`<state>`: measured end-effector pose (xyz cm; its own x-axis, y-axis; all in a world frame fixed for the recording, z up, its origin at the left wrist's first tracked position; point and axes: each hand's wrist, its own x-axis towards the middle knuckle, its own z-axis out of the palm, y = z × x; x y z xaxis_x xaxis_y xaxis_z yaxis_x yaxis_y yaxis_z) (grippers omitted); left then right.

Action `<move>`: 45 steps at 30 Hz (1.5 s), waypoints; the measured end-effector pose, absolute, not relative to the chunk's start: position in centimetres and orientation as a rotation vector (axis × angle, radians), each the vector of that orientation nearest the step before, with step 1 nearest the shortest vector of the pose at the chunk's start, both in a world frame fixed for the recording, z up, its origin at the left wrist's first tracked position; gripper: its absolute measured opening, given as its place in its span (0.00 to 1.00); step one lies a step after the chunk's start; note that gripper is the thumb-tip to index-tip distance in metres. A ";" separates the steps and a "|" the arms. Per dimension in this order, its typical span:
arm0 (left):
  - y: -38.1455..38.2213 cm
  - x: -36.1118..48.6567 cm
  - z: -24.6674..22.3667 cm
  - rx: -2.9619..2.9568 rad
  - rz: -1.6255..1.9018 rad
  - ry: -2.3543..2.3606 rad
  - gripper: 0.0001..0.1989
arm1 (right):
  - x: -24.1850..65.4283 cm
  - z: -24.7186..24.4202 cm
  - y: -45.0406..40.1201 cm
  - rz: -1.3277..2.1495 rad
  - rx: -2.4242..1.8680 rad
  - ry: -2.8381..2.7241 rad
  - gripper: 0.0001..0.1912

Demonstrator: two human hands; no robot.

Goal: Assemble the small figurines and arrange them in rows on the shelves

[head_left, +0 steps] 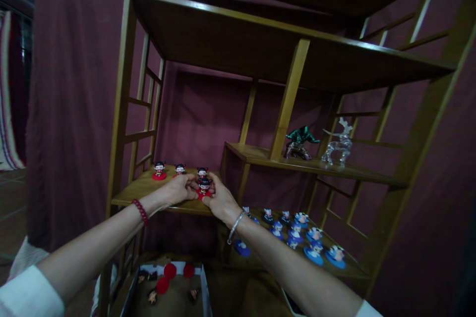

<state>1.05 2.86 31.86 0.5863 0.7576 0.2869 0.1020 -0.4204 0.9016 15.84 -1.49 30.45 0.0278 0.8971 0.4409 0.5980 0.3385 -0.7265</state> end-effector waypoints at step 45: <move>3.7 0.8 30.7 2.033 0.950 0.701 0.28 | 14.7 32.1 -3.4 0.281 -1.471 -1.733 0.41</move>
